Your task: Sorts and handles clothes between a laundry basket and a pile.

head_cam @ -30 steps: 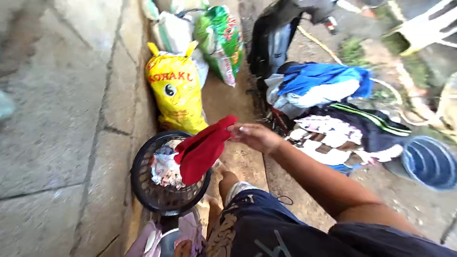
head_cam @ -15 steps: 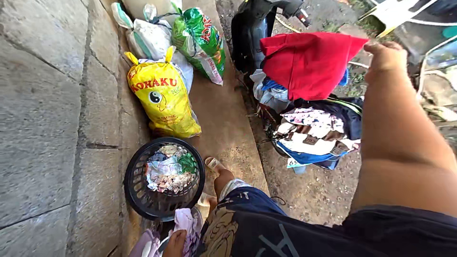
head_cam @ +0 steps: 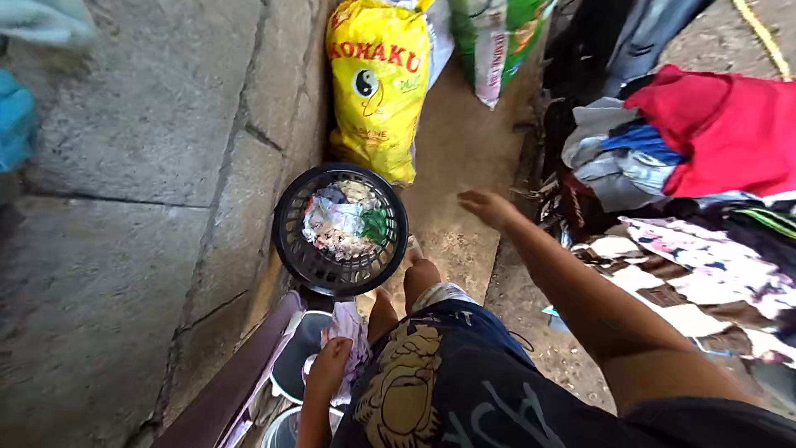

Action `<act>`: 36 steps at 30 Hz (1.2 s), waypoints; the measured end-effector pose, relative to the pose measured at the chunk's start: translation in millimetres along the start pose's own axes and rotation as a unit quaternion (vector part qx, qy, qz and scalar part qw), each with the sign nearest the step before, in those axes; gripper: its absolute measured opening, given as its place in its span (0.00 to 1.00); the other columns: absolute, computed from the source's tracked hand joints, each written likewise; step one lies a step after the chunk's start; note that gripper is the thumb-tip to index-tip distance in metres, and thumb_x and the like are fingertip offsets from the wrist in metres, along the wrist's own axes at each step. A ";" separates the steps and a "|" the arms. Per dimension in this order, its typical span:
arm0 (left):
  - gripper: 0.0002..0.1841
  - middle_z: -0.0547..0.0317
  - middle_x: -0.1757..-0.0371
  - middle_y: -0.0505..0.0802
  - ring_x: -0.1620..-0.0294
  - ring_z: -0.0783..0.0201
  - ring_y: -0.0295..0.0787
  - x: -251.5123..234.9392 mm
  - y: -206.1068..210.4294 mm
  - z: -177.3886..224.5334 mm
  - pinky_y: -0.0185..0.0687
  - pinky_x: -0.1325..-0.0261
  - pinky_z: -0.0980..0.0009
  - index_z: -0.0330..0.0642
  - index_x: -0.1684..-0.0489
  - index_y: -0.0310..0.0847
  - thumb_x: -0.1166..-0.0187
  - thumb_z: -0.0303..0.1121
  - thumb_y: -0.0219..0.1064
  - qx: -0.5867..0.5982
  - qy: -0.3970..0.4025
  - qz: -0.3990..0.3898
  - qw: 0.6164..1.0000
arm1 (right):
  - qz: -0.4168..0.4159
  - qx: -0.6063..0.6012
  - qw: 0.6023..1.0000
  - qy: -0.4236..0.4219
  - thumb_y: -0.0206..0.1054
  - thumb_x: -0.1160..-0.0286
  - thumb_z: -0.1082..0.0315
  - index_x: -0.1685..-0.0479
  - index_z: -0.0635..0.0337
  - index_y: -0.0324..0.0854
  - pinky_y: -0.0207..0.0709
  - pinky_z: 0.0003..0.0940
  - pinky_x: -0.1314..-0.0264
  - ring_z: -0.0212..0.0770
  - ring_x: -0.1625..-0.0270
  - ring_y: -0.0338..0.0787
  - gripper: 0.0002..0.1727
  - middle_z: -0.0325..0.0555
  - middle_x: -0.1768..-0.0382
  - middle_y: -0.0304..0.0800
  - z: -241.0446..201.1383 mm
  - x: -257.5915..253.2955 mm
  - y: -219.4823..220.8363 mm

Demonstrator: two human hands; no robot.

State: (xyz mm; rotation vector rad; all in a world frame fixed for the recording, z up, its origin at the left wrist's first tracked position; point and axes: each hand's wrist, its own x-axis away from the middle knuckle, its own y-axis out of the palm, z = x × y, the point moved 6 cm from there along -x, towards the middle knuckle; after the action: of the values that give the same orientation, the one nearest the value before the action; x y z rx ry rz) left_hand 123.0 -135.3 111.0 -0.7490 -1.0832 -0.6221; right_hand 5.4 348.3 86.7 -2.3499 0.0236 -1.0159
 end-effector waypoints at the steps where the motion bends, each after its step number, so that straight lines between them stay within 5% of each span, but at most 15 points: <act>1: 0.23 0.40 0.38 0.91 0.34 0.45 0.87 1.2 3.7 -6.0 0.75 0.28 0.42 0.38 0.30 0.82 0.09 0.47 0.57 0.017 -0.004 0.002 1.000 | -0.061 0.030 0.997 -0.024 0.59 0.09 0.60 0.24 0.61 0.77 0.74 0.63 0.23 0.61 0.28 0.85 0.22 0.60 0.28 0.84 -20.2 -10.9 34.3; 6: 0.21 0.42 0.40 0.92 0.37 0.49 0.88 10.4 27.7 -44.0 0.78 0.31 0.47 0.37 0.31 0.82 0.09 0.43 0.57 0.103 -0.044 0.009 0.994 | -0.186 0.177 0.963 -0.085 0.63 0.14 0.64 0.18 0.64 0.72 0.69 0.64 0.19 0.63 0.21 0.78 0.26 0.65 0.22 0.77 -61.3 -87.3 186.3; 9: 0.22 0.41 0.42 0.92 0.41 0.49 0.89 18.5 47.6 -62.0 0.79 0.34 0.47 0.36 0.31 0.82 0.10 0.43 0.58 0.150 -0.066 0.011 0.986 | -0.146 0.166 0.975 0.005 0.65 0.16 0.66 0.15 0.68 0.65 0.70 0.69 0.22 0.70 0.20 0.75 0.31 0.71 0.19 0.70 -73.2 -113.8 231.4; 13: 0.21 0.42 0.47 0.93 0.46 0.51 0.90 24.2 75.4 -81.6 0.81 0.37 0.48 0.36 0.33 0.83 0.11 0.43 0.59 0.217 -0.099 0.019 0.971 | -0.097 0.189 0.975 0.067 0.68 0.23 0.71 0.07 0.62 0.49 0.74 0.70 0.25 0.71 0.20 0.74 0.44 0.67 0.08 0.50 -53.4 -147.3 279.9; 15: 0.21 0.42 0.46 0.94 0.43 0.50 0.91 26.0 87.7 -89.5 0.81 0.34 0.47 0.37 0.33 0.84 0.11 0.44 0.59 0.230 -0.112 0.020 0.967 | -0.081 0.203 0.971 0.097 0.76 0.32 0.71 0.03 0.57 0.39 0.74 0.70 0.26 0.71 0.21 0.75 0.57 0.67 0.10 0.54 -31.5 -155.9 298.8; 19: 0.22 0.44 0.47 0.95 0.43 0.51 0.91 31.5 101.4 -98.4 0.81 0.34 0.45 0.41 0.33 0.84 0.12 0.48 0.60 0.236 -0.132 0.021 0.962 | -0.154 0.321 0.929 0.098 0.71 0.27 0.72 0.10 0.57 0.60 0.71 0.75 0.29 0.74 0.22 0.76 0.41 0.68 0.15 0.66 -24.9 -138.2 316.3; 22: 0.22 0.45 0.45 0.94 0.42 0.51 0.91 30.1 94.4 -95.8 0.80 0.33 0.45 0.42 0.32 0.84 0.11 0.49 0.59 0.224 -0.123 0.022 0.967 | -0.255 0.320 0.912 0.021 0.71 0.23 0.61 0.10 0.51 0.63 0.69 0.72 0.24 0.70 0.22 0.77 0.39 0.68 0.22 0.75 -50.7 -117.2 304.5; 25: 0.23 0.45 0.43 0.94 0.39 0.50 0.90 27.7 77.4 -88.2 0.79 0.31 0.44 0.42 0.31 0.84 0.11 0.49 0.58 0.199 -0.094 0.023 0.975 | -0.291 0.159 0.942 -0.047 0.73 0.22 0.60 0.15 0.56 0.68 0.72 0.66 0.24 0.64 0.27 0.82 0.36 0.67 0.29 0.82 -80.2 -91.4 269.5; 28: 0.23 0.45 0.43 0.93 0.39 0.50 0.90 26.9 58.6 -75.8 0.79 0.31 0.44 0.42 0.30 0.83 0.11 0.48 0.58 0.168 -0.051 0.016 0.984 | -0.291 -0.133 0.947 -0.024 0.65 0.18 0.68 0.17 0.57 0.63 0.81 0.39 0.54 0.41 0.55 0.86 0.29 0.55 0.44 0.86 -112.4 -43.8 213.9; 31: 0.24 0.43 0.41 0.93 0.37 0.47 0.89 29.6 38.9 -59.4 0.77 0.29 0.40 0.43 0.30 0.83 0.11 0.50 0.57 0.117 -0.024 0.018 0.993 | -0.318 -0.391 0.863 -0.041 0.44 0.08 0.63 0.21 0.54 0.66 0.84 0.40 0.38 0.37 0.45 0.89 0.21 0.46 0.44 0.88 -134.4 0.3 165.8; 34: 0.23 0.43 0.41 0.93 0.36 0.46 0.89 30.7 23.1 -43.7 0.77 0.29 0.41 0.42 0.31 0.83 0.11 0.49 0.57 0.084 0.006 0.027 0.996 | -0.301 -0.502 0.804 -0.106 0.52 0.13 0.59 0.39 0.53 0.80 0.86 0.42 0.36 0.38 0.45 0.92 0.16 0.41 0.51 0.94 -142.4 28.6 136.6; 36: 0.24 0.45 0.40 0.93 0.35 0.48 0.89 31.3 15.8 -35.6 0.77 0.28 0.42 0.44 0.30 0.83 0.11 0.50 0.57 0.059 0.022 0.026 0.998 | -0.206 -0.480 0.842 -0.131 0.56 0.15 0.72 0.39 0.63 0.79 0.86 0.42 0.37 0.39 0.44 0.90 0.13 0.47 0.50 0.92 -140.4 41.7 123.0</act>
State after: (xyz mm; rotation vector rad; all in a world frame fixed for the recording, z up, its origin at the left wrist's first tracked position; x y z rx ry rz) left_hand 165.4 -156.7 126.8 -0.6562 -1.0481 -0.5225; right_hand -34.6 166.0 128.3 -3.5271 -0.1080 -0.9852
